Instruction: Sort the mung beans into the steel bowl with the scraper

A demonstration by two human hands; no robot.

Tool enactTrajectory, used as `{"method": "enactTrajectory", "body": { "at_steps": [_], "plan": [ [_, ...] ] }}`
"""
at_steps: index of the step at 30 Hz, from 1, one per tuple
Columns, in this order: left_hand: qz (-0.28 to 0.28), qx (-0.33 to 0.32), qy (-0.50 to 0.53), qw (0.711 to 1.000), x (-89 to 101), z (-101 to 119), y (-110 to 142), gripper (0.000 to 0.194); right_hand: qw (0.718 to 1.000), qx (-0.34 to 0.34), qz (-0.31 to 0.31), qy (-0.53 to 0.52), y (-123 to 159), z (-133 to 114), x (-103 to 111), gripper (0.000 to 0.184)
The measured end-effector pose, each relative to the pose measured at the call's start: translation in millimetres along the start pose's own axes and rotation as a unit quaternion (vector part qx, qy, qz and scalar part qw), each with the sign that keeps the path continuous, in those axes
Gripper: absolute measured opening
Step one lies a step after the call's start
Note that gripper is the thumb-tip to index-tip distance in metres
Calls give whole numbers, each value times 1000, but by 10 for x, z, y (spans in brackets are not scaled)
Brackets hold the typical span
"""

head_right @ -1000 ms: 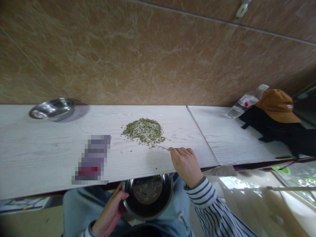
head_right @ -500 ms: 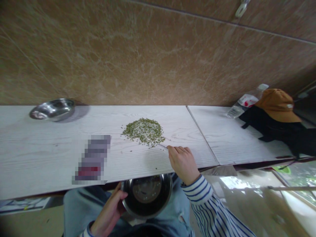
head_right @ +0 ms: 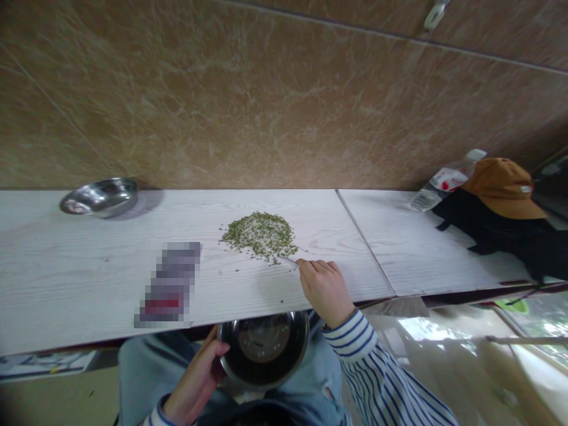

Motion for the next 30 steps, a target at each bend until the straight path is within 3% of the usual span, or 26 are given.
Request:
{"method": "enactTrajectory", "body": {
  "at_steps": [18, 30],
  "plan": [
    [-16, -6, -16, 1000, 9, -34, 7, 56, 1000, 15, -10, -20, 105, -70, 8, 21],
    [-10, -7, -19, 1000, 44, -37, -16, 55, 1000, 1, 8, -1, 30, -18, 22, 20]
  ]
}}
Point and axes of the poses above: each hand's wrist, its own y-axis away from the middle knuckle, its own x-axis out of the back of the hand, z = x × y, the point moved 9 cm from there along -y, towards the middle knuckle, and after that the axes turned 5 degrees about x, right-handed, at the moved point
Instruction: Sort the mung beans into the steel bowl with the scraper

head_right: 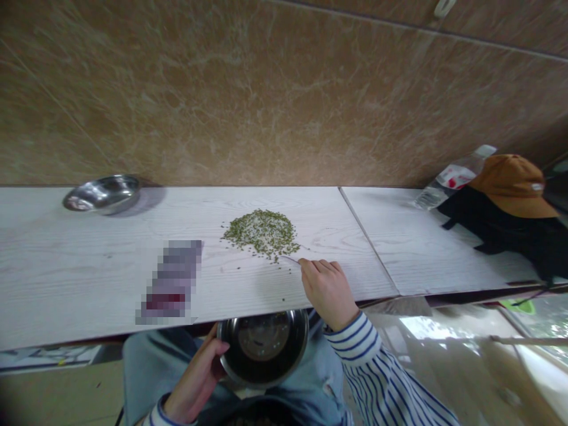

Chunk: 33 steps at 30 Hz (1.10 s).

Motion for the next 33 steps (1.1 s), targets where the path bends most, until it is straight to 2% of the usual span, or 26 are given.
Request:
{"method": "enactTrajectory", "body": {
  "at_steps": [11, 22, 28, 33],
  "plan": [
    [6, -8, 4, 1000, -6, 48, 29, 55, 999, 15, -33, -15, -67, -67, -40, 22],
    [25, -12, 7, 1000, 11, 77, 59, 59, 999, 27, -26, -18, -42, -58, -32, 21],
    [-5, -15, 12, 1000, -38, 74, 54, 57, 999, 44, -24, -19, 26, -107, -6, 22],
    [0, -9, 14, 1000, -15, 39, 19, 59, 999, 26, -22, -13, -21, -77, -9, 22]
  ]
}}
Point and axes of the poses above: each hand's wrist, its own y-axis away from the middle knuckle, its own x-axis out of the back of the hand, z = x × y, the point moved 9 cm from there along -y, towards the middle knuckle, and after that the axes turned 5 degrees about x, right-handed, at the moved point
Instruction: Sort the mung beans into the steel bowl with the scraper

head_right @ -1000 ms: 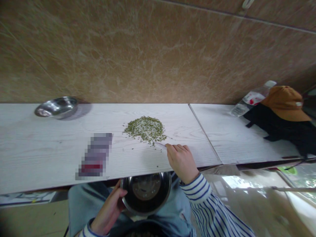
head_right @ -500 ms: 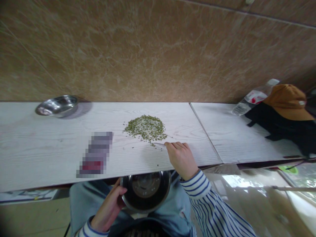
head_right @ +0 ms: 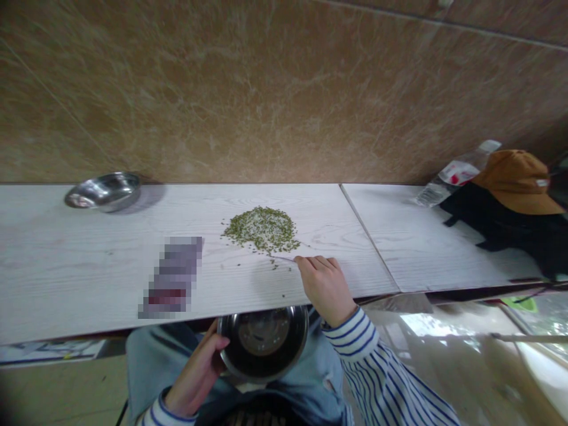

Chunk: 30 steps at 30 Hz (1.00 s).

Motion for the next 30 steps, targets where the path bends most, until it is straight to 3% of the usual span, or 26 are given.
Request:
{"method": "enactTrajectory", "body": {
  "at_steps": [10, 17, 30],
  "plan": [
    [-6, -9, -2, 1000, 10, 17, 24, 60, 1000, 13, 0, 5, 18, -85, -2, 22],
    [38, -12, 21, 999, 146, 10, 52, 59, 1000, 17, 0, 0, -49, -115, -26, 21],
    [23, -17, 27, 999, 121, 48, 72, 60, 1000, 24, -6, 2, -61, -165, -36, 22]
  ]
}}
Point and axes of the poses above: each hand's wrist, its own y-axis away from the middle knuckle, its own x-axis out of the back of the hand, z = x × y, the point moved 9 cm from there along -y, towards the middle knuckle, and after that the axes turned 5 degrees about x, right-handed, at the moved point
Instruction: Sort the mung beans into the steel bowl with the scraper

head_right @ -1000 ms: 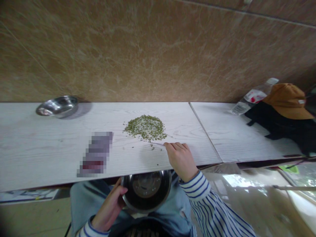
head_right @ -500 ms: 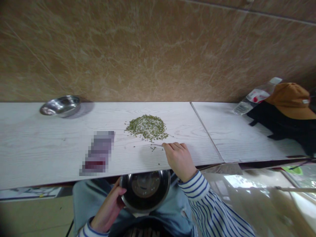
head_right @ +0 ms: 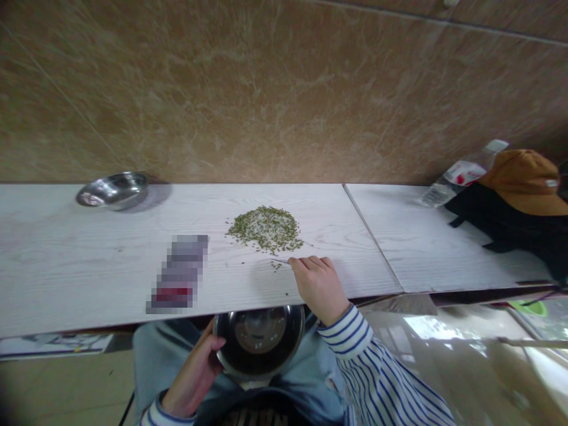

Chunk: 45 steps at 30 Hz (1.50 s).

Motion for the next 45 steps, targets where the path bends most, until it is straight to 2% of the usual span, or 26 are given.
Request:
{"method": "enactTrajectory", "body": {
  "at_steps": [4, 9, 15, 19, 23, 26, 30, 38, 40, 45],
  "plan": [
    [0, -1, -5, 1000, 7, 10, 11, 59, 1000, 11, 7, -7, 9, -23, 13, 21],
    [-4, -7, 14, 1000, 40, 10, 11, 58, 1000, 8, 7, -5, -111, -51, -9, 22],
    [-11, -6, 33, 999, 90, 16, 33, 59, 999, 42, -2, -7, -198, -216, -21, 19],
    [-8, -9, 28, 1000, 98, 33, 37, 60, 997, 71, 1, 4, -376, -367, -14, 19],
    [-10, -8, 30, 999, 93, 29, 56, 60, 994, 108, -16, 9, -575, -547, -102, 14],
    [-19, -5, 32, 999, 95, 16, 62, 59, 992, 122, -28, 7, -582, -581, -151, 13],
    [-24, -13, 28, 999, 80, 25, 34, 55, 989, 144, -44, -10, -423, -531, -143, 16],
    [-63, 4, 8, 998, -152, -39, -4, 54, 985, 159, -44, -41, -82, -375, 27, 17],
    [-70, 12, 8, 997, -184, -69, -5, 54, 990, 133, -25, -39, -52, -259, 82, 17],
    [-62, 23, 3, 998, -200, -101, -7, 50, 999, 17, 3, 30, -6, 149, 102, 19]
  ]
}}
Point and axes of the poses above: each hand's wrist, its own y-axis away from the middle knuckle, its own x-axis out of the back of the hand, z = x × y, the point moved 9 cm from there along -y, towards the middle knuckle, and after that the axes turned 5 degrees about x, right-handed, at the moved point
